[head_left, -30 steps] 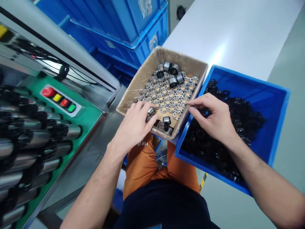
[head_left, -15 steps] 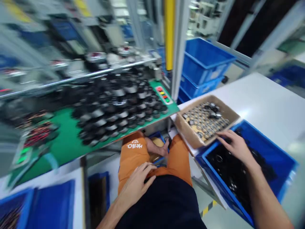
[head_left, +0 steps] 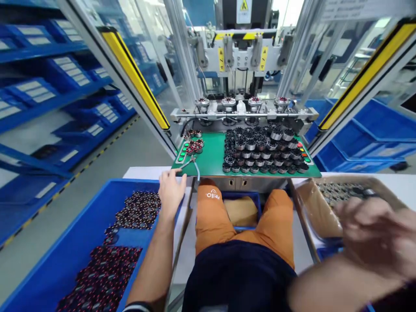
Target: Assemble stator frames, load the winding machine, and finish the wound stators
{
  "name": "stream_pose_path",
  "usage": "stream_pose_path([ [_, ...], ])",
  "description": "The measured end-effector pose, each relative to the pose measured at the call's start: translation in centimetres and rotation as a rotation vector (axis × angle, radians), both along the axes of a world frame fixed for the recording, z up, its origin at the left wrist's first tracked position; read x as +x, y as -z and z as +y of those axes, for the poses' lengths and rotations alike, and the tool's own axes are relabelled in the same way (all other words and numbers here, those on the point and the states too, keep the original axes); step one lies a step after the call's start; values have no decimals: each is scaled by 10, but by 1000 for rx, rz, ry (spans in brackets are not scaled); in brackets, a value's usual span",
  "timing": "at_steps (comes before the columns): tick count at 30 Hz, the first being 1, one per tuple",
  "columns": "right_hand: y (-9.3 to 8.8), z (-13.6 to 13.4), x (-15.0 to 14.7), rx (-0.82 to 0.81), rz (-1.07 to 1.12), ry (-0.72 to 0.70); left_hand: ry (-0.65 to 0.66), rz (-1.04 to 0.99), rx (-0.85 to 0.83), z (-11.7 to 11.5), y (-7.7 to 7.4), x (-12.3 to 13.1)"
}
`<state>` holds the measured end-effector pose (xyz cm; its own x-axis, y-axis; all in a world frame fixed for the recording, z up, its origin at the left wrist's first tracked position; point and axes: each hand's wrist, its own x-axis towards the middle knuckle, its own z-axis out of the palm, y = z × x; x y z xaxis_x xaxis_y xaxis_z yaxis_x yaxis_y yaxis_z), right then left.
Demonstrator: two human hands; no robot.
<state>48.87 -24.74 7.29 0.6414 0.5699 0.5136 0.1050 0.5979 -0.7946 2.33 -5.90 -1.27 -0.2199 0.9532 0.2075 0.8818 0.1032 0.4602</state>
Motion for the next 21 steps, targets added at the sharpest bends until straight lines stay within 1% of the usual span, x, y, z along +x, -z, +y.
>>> stream_pose_path([
  [1, -4, 24, -24, 99, 52, -42, 6, 24, -18, 3, -2, -2],
  [2, -7, 45, -45, 40, 59, -125, 9, 46, -33, 5, -3, -4],
  [3, -9, 61, -64, 40, 81, -158, 7, 66, -45, 7, -4, -6],
  [5, -5, 78, -91, -41, 75, -268, -11, 92, -73, 10, -6, -11],
  [6, 1, 79, -99, -75, 65, -315, -21, 98, -91, 12, -7, -14],
  [8, 18, 73, -106, -183, 23, -405, -30, 100, -137, 18, -8, -19],
  [12, 57, 50, -106, -470, -72, -512, -49, 74, -238, 30, -9, -24],
  [15, 84, 36, -114, -692, -130, -588, -75, 27, -315, 29, -12, -28],
  [17, 99, 31, -126, -796, -160, -641, -58, -35, -343, 17, -15, -33],
  [18, 107, 31, -134, -828, -174, -673, -29, -80, -347, 8, -16, -34],
  [20, 119, 35, -150, -857, -208, -735, 69, -195, -346, -18, -17, -32],
  [21, 125, 39, -158, -856, -227, -753, 132, -261, -346, -33, -16, -27],
])
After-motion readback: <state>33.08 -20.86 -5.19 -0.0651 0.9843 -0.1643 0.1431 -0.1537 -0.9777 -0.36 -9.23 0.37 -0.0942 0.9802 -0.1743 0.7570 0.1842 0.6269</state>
